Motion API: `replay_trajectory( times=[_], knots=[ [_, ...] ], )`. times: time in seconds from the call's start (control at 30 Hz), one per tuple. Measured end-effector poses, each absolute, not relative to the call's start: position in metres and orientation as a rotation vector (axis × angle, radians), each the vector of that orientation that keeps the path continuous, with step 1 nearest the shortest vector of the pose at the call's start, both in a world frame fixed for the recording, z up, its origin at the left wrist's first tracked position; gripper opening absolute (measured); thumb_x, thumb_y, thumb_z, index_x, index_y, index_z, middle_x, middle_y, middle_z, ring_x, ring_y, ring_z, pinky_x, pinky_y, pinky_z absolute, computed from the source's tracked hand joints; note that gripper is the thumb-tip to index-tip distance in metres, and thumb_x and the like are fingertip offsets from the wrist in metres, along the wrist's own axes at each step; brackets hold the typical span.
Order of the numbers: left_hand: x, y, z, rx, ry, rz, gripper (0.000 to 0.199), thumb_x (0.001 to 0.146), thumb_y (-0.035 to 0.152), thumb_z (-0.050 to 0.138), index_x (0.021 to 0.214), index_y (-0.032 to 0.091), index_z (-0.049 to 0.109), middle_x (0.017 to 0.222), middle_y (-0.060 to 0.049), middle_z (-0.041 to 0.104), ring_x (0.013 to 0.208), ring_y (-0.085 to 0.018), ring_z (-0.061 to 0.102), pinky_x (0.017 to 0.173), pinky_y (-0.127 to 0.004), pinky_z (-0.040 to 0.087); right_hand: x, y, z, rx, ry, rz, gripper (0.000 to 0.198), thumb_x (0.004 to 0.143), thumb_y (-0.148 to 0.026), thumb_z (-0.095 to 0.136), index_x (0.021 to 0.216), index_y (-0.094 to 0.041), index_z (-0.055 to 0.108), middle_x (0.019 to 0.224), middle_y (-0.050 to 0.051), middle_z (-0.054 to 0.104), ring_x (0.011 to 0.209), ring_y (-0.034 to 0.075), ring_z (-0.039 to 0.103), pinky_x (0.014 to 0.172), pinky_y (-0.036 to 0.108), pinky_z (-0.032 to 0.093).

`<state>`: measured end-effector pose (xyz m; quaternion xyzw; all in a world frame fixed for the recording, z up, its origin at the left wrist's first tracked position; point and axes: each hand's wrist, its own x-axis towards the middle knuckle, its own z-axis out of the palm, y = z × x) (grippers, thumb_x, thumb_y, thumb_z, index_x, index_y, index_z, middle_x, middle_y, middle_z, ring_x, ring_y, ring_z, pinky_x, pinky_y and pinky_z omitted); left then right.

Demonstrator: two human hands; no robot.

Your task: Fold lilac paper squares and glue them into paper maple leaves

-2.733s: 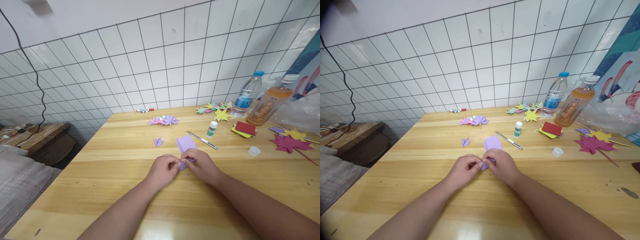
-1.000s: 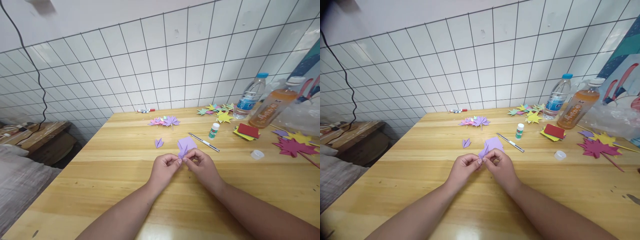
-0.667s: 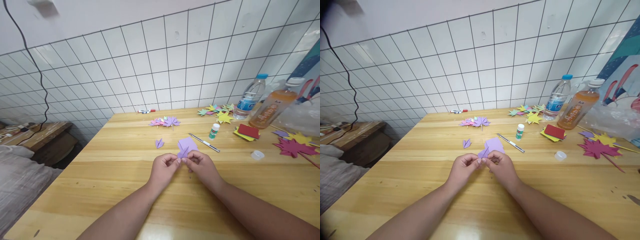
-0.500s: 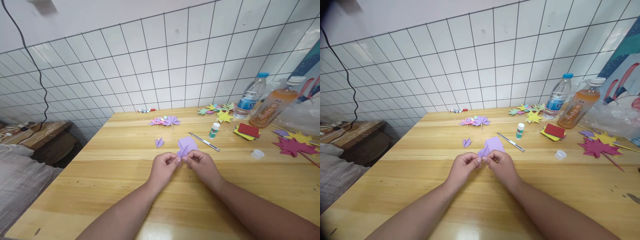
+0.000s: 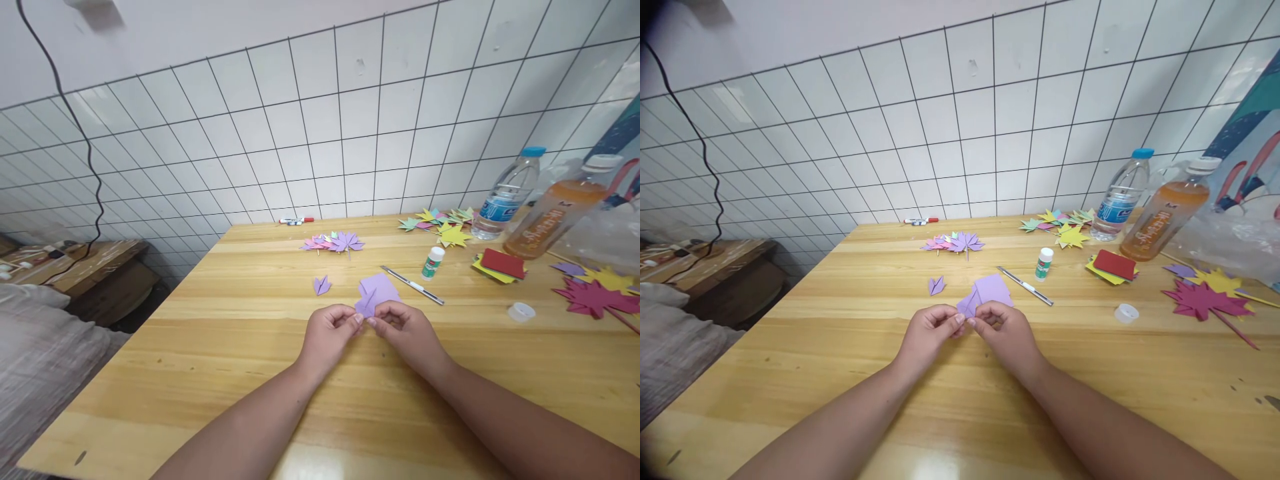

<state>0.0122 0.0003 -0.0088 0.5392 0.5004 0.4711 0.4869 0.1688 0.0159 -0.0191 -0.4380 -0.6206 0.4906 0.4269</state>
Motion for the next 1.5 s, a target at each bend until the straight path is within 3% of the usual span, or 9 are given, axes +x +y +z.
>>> replay_trajectory(
  times=[0.53, 0.83, 0.93, 1.0, 1.17, 1.37, 1.5],
  knots=[
    [0.014, 0.003, -0.01, 1.145, 1.058, 1.095, 0.024, 0.067, 0.035, 0.068, 0.062, 0.013, 0.063, 0.054, 0.0, 0.057, 0.051, -0.01, 0.047, 0.054, -0.023, 0.037, 0.167, 0.015, -0.01, -1.181, -1.44, 1.329, 0.022, 0.069, -0.031, 0.061, 0.055, -0.017, 0.05, 0.052, -0.004, 0.051, 0.051, 0.01, 0.047, 0.05, 0.022, 0.036],
    [0.003, 0.007, -0.012, 1.261, 1.135, 1.084, 0.025, 0.069, 0.037, 0.066, 0.065, 0.013, 0.061, 0.057, 0.0, 0.057, 0.054, -0.011, 0.049, 0.056, -0.022, 0.038, 0.175, 0.016, -0.014, -1.091, -1.543, 1.441, 0.021, 0.071, -0.037, 0.061, 0.072, -0.016, 0.059, 0.062, -0.002, 0.053, 0.055, 0.01, 0.049, 0.053, 0.023, 0.045],
    [0.003, 0.006, -0.014, 1.475, 1.268, 1.116, 0.021, 0.072, 0.034, 0.063, 0.064, 0.015, 0.062, 0.06, -0.002, 0.059, 0.057, -0.013, 0.051, 0.056, -0.023, 0.038, 0.175, 0.016, -0.012, -1.063, -1.556, 1.435, 0.027, 0.075, -0.042, 0.057, 0.086, -0.017, 0.06, 0.065, -0.001, 0.052, 0.056, 0.011, 0.049, 0.051, 0.023, 0.046],
    [0.005, 0.003, -0.015, 1.697, 1.339, 1.094, 0.019, 0.074, 0.033, 0.06, 0.064, 0.016, 0.064, 0.064, -0.003, 0.061, 0.061, -0.014, 0.053, 0.058, -0.024, 0.039, 0.175, 0.016, -0.012, -1.064, -1.637, 1.345, 0.027, 0.075, -0.042, 0.057, 0.084, -0.017, 0.061, 0.068, 0.0, 0.054, 0.061, 0.012, 0.051, 0.052, 0.023, 0.045],
    [0.008, -0.003, -0.014, 1.967, 1.359, 1.019, 0.016, 0.078, 0.026, 0.055, 0.067, 0.019, 0.065, 0.068, -0.003, 0.062, 0.065, -0.014, 0.054, 0.06, -0.024, 0.04, 0.175, 0.019, -0.015, -1.145, -1.714, 1.246, 0.021, 0.074, -0.037, 0.059, 0.071, -0.017, 0.059, 0.063, -0.001, 0.052, 0.062, 0.012, 0.05, 0.055, 0.022, 0.044],
    [0.004, 0.001, -0.016, 1.789, 1.421, 1.08, 0.016, 0.078, 0.028, 0.055, 0.071, 0.016, 0.064, 0.069, -0.003, 0.062, 0.064, -0.014, 0.054, 0.058, -0.023, 0.041, 0.174, 0.019, -0.016, -1.146, -1.647, 1.396, 0.012, 0.075, -0.024, 0.052, 0.082, -0.018, 0.058, 0.075, 0.001, 0.06, 0.071, 0.014, 0.055, 0.059, 0.023, 0.045],
    [0.006, 0.003, -0.018, 1.536, 1.291, 1.062, 0.014, 0.076, 0.03, 0.057, 0.076, 0.016, 0.058, 0.07, -0.001, 0.061, 0.063, -0.012, 0.055, 0.058, -0.022, 0.042, 0.174, 0.019, -0.019, -1.159, -1.737, 1.305, 0.012, 0.076, -0.02, 0.047, 0.082, -0.019, 0.058, 0.073, 0.0, 0.06, 0.067, 0.013, 0.055, 0.059, 0.022, 0.044]
  ],
)
